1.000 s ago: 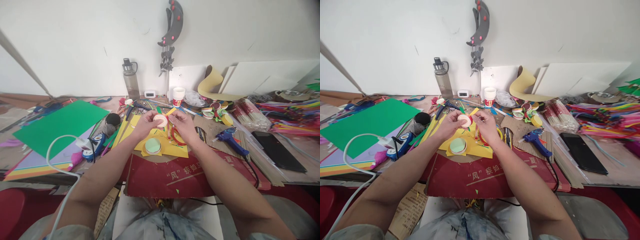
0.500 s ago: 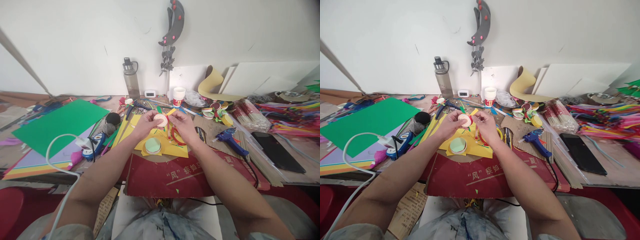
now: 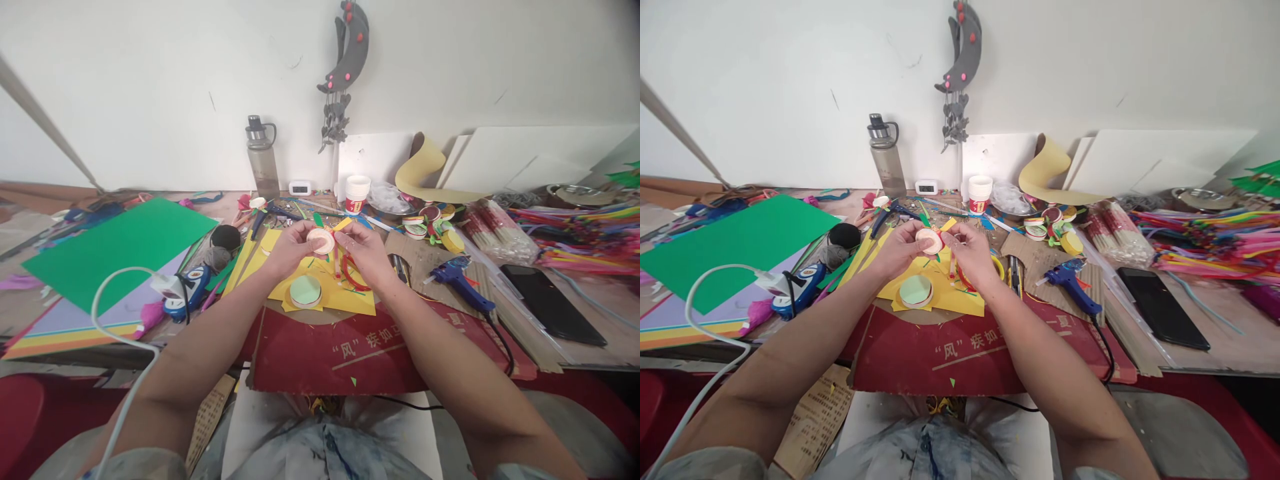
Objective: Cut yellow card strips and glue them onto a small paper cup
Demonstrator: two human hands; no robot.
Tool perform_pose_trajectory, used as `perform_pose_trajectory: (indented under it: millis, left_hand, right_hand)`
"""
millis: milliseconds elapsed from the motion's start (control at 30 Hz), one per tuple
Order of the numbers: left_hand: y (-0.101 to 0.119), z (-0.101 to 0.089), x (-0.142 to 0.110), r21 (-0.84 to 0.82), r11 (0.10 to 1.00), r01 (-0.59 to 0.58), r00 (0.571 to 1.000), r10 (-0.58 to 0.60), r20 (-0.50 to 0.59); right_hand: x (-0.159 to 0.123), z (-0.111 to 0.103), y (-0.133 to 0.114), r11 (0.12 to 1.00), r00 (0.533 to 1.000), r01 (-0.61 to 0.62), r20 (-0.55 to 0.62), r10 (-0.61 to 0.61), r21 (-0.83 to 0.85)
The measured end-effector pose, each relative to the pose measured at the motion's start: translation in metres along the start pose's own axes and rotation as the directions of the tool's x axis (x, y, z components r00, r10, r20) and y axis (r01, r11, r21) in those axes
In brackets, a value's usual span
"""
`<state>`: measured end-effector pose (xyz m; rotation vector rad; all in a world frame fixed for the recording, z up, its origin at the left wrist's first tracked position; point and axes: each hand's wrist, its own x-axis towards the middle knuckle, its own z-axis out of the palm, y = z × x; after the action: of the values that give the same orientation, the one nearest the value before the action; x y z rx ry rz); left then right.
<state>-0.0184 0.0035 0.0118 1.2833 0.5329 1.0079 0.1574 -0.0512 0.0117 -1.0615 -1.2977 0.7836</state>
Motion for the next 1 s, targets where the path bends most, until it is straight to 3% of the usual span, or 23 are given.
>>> perform_pose_trajectory:
  millis: [100, 300, 467, 633, 1000]
  left_hand:
    - [-0.0004, -0.0005, 0.0003, 0.009, 1.0, -0.015, 1.0, 0.015, 0.005]
    - [-0.0022, -0.0016, 0.0016, 0.016, 0.999, -0.034, 0.999, 0.034, 0.002]
    - [-0.0027, -0.0014, 0.0024, 0.015, 0.999, -0.038, 0.999, 0.039, -0.01]
    - [-0.0024, -0.0005, 0.0026, 0.007, 0.999, -0.032, 0.999, 0.032, -0.032]
    - [-0.0046, -0.0023, 0.0041, 0.004, 0.997, -0.08, 0.996, 0.08, -0.044]
  right_hand:
    - [-0.0007, -0.0001, -0.0031, 1.0, 1.0, -0.015, 0.017, 0.015, 0.001]
    - [-0.0008, 0.0006, -0.0025, 0.994, 0.997, 0.078, -0.004, -0.079, -0.079]
    - [-0.0007, 0.0008, 0.0016, 0.998, 1.0, 0.029, -0.006, -0.029, -0.049]
    - [-0.0022, 0.0012, -0.0025, 0.993, 0.998, 0.061, -0.019, -0.064, -0.098]
    - [-0.0022, 0.0044, -0.0015, 0.997, 0.999, -0.052, 0.013, 0.051, 0.057]
